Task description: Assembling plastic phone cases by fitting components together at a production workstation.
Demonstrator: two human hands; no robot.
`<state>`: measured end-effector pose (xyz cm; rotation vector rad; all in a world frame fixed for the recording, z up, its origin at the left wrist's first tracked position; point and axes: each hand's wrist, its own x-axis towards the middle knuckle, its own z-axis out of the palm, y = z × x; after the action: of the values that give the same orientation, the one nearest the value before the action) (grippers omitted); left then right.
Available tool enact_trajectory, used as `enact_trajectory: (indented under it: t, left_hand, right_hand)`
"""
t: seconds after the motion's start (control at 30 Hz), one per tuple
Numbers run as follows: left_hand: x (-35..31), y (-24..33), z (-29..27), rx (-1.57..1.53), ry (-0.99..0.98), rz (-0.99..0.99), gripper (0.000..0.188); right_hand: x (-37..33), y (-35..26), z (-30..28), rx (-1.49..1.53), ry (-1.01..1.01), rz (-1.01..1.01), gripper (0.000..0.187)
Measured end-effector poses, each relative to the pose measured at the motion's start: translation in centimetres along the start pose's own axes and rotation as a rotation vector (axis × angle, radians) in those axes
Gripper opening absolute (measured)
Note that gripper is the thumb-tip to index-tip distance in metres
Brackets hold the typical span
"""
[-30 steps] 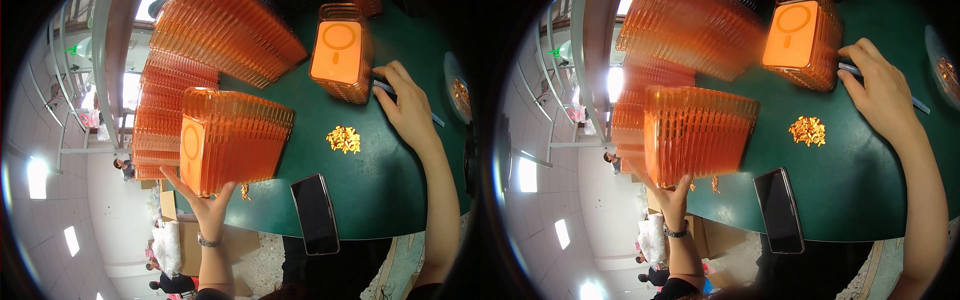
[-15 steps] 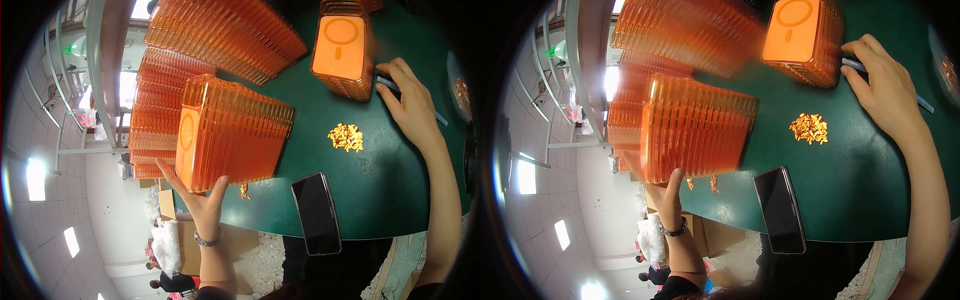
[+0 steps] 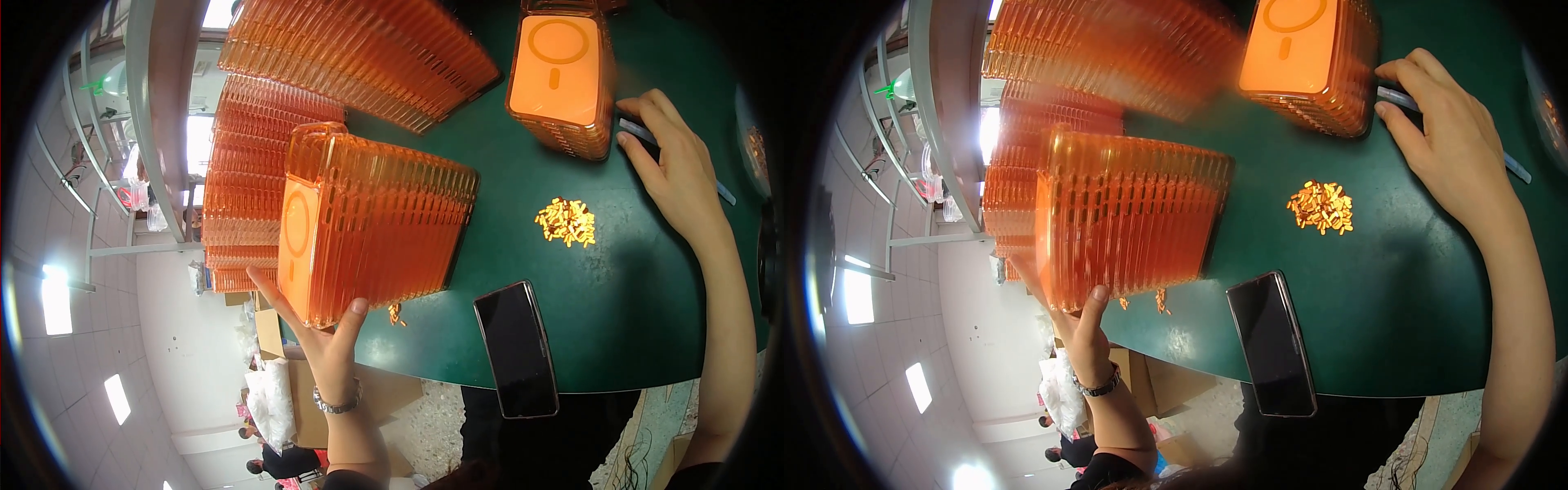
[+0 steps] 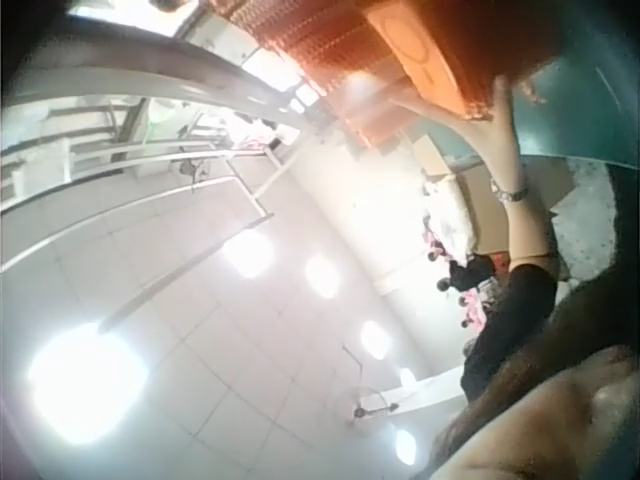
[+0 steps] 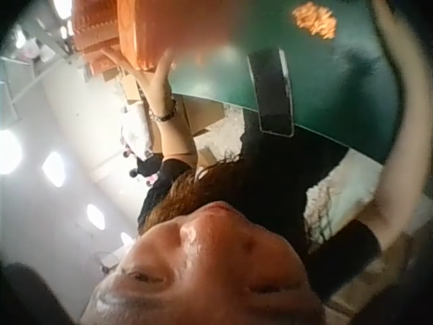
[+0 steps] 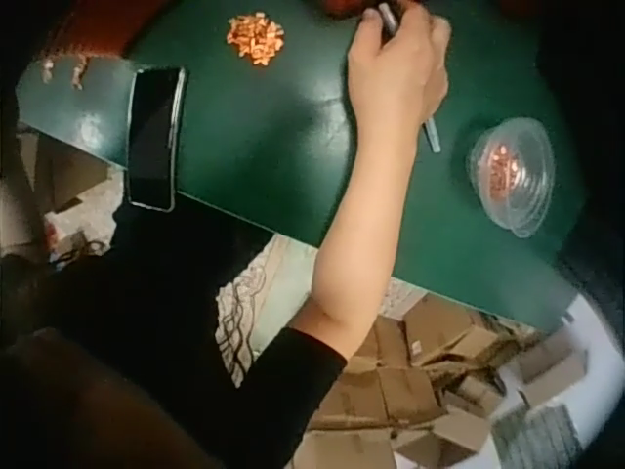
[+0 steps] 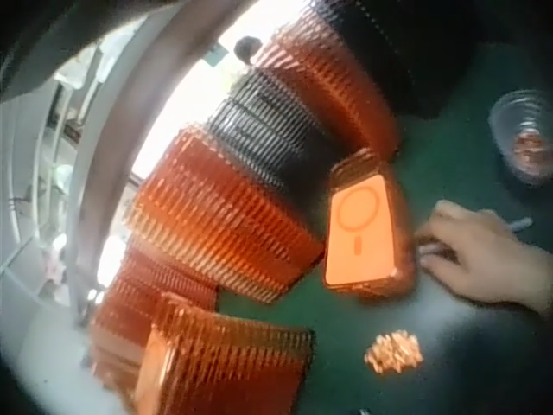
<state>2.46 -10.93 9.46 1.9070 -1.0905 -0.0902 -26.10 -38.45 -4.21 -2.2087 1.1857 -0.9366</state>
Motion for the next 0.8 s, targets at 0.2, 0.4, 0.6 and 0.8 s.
enact_trajectory:
  t: [0.2, 0.4, 0.6, 0.8]
  left_hand:
    - [0.3, 0.4, 0.6, -0.052, 0.020, 0.004, 0.129]
    - [1.2, 1.1, 1.4, -0.124, 0.078, -0.080, 0.121]
    - [0.5, 0.3, 1.3, -0.121, 0.038, -0.055, 0.119]
    - [-0.8, -0.8, 0.7, -0.101, 0.063, -0.028, 0.115]
  right_hand:
    - [0.0, 0.0, 0.1, -0.009, -0.001, 0.017, 0.025]
    - [0.0, 0.6, 0.3, -0.026, 0.014, -0.018, 0.025]
    - [0.1, 0.8, 0.4, -0.016, 0.009, -0.021, 0.026]
    - [0.1, 0.7, 0.3, -0.008, 0.021, -0.045, 0.026]
